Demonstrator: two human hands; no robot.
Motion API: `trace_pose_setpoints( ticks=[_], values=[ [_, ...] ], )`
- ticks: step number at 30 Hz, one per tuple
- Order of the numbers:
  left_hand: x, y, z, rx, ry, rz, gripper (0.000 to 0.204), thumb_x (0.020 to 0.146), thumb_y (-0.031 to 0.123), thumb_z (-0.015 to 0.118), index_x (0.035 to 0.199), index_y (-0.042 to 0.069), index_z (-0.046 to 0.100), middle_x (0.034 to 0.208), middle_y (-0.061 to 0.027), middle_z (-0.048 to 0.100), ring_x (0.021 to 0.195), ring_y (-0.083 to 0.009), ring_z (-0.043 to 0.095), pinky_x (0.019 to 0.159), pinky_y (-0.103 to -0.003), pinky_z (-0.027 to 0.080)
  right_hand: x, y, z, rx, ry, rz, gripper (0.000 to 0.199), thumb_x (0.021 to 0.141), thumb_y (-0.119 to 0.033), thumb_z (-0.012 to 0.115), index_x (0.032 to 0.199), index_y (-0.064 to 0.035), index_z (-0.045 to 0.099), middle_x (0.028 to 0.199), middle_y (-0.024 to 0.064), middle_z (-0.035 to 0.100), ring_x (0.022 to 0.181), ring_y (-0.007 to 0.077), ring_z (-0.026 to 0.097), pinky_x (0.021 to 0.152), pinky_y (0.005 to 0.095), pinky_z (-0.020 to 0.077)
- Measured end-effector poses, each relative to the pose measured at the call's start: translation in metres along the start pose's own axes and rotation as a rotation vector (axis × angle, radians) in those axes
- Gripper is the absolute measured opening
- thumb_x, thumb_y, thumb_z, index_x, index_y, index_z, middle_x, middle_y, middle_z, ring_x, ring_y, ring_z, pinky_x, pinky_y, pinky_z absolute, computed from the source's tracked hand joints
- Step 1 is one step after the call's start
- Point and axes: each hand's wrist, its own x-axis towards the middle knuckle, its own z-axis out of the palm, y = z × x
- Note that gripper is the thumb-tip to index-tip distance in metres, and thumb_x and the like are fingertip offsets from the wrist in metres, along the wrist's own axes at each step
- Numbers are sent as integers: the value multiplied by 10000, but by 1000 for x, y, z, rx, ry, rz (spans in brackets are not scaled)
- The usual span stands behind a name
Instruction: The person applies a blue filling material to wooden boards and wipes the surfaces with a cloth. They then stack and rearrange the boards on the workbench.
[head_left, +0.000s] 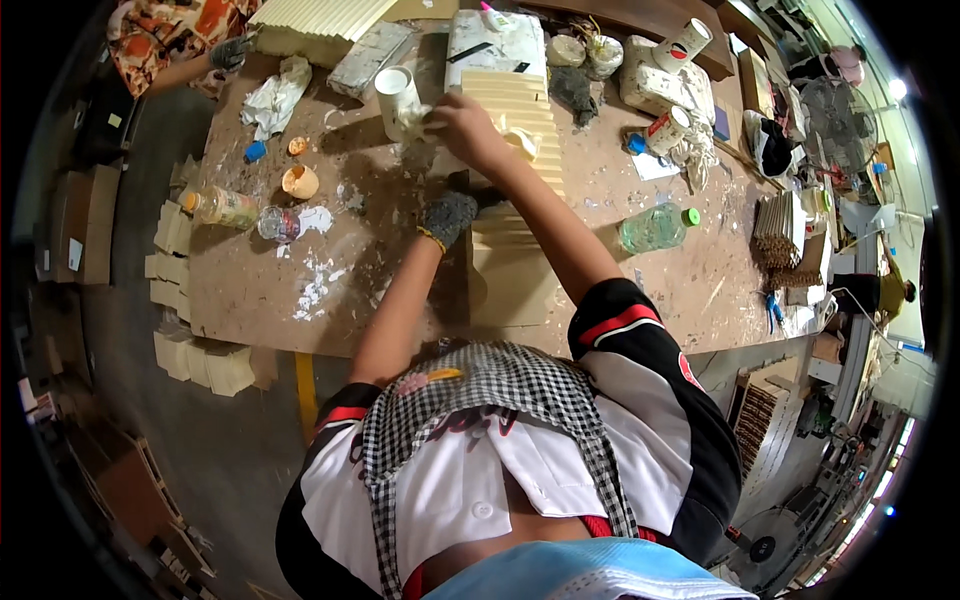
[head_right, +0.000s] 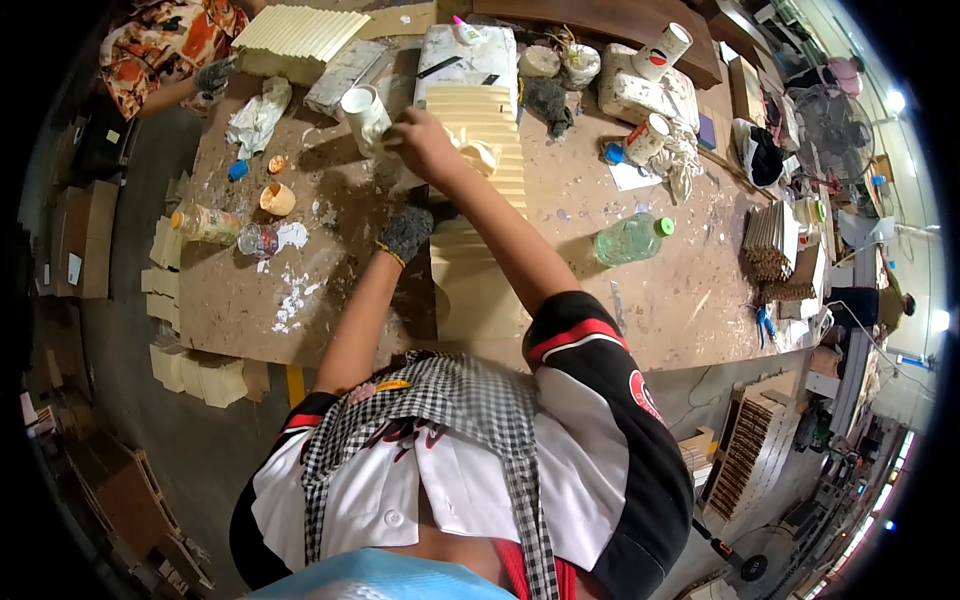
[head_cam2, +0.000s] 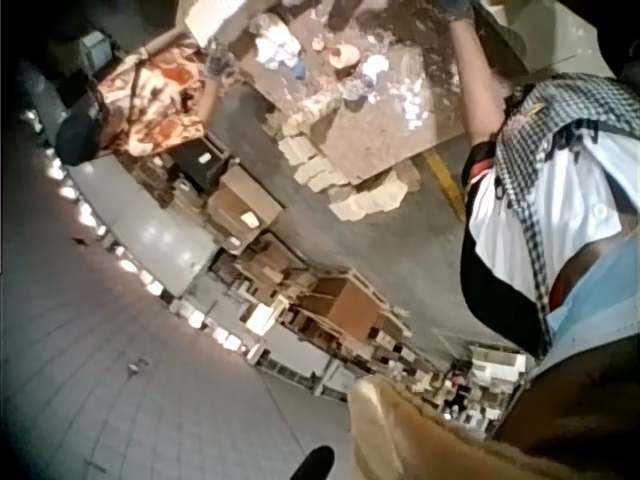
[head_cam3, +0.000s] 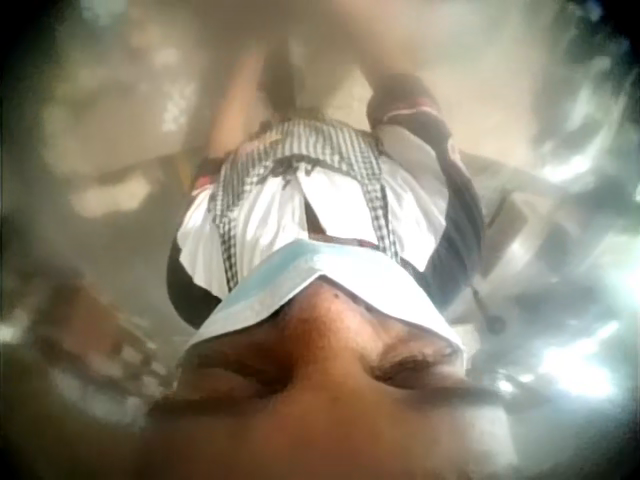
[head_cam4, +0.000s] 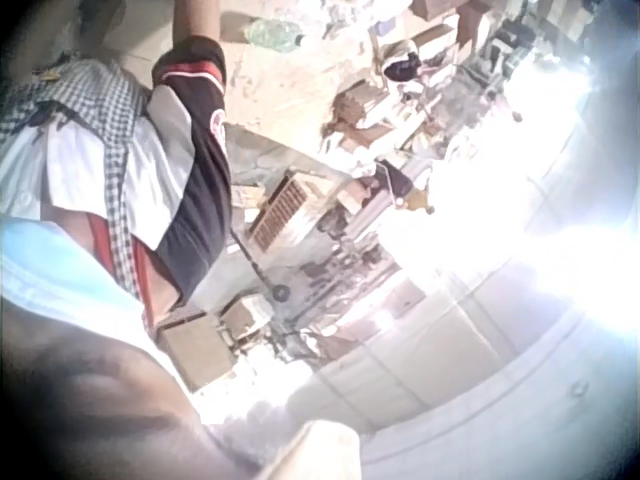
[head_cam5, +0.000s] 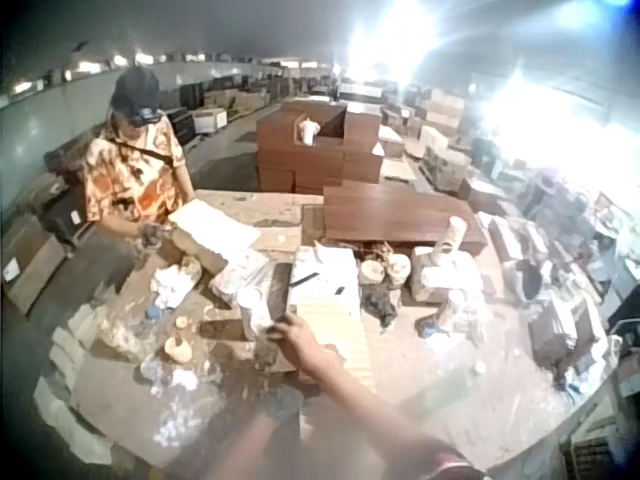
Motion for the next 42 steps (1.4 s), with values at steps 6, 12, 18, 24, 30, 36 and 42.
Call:
trace_pose_setpoints(
  ticks=[6, 12, 18, 24, 30, 36, 42],
  values=[
    [-20, -9, -12, -1221, 469, 99, 1226, 720, 449, 879, 1560, -31, 126, 1538, -237, 360, 1416, -314, 362, 1168, -390, 315, -41, 15, -120, 128, 375, 265, 241, 824, -136, 788, 1053, -66, 755, 1078, 133, 633, 969, 242, 657, 817, 385, 580],
    [5, -16, 6, -1317, 423, -58, 1300, 689, 376, 912, 1542, -109, 59, 1541, -266, 328, 1427, -319, 340, 1172, -377, 306, -90, 53, -113, -140, -19, 306, 203, 764, -177, 808, 966, -162, 794, 1015, 43, 682, 935, 239, 664, 809, 368, 568],
    [1, -8, 5, -1254, 556, -31, 883, 758, 195, 873, 1464, 4, 378, 1353, -135, 548, 1222, -222, 519, 1062, -367, 431, -64, 48, -102, -178, -78, 99, 146, 732, -133, 781, 876, -109, 772, 967, 44, 678, 1016, 249, 624, 889, 362, 509],
    [-9, 2, -20, -1192, 514, 55, 1286, 683, 400, 915, 1550, -82, 95, 1573, -265, 260, 1464, -316, 268, 1198, -397, 257, -45, 48, -80, 9, -12, 100, 154, 781, -133, 808, 927, -100, 775, 1009, 42, 678, 932, 218, 659, 794, 342, 580],
    [-2, -10, -1, -1172, 501, -26, 1268, 694, 381, 909, 1553, -75, 95, 1579, -249, 262, 1457, -306, 284, 1193, -397, 268, -69, 58, -126, 32, -1, 209, 232, 793, -187, 823, 1011, -121, 776, 1060, 43, 654, 997, 202, 648, 810, 336, 602],
    [-2, -12, 4, -1331, 477, -3, 1297, 685, 384, 911, 1555, -71, 62, 1545, -243, 327, 1410, -313, 359, 1168, -379, 318, -66, 51, -103, -103, -110, 150, 198, 782, -156, 800, 979, -144, 789, 1019, 51, 687, 920, 236, 673, 815, 359, 581],
    [4, -13, -1, -1100, 494, -15, 1039, 742, 309, 887, 1521, 3, 270, 1465, -179, 438, 1343, -285, 423, 1137, -389, 355, -12, 27, -45, 55, -73, 44, 194, 724, -106, 811, 916, -111, 777, 997, 94, 693, 907, 286, 671, 816, 383, 567]
  ],
)
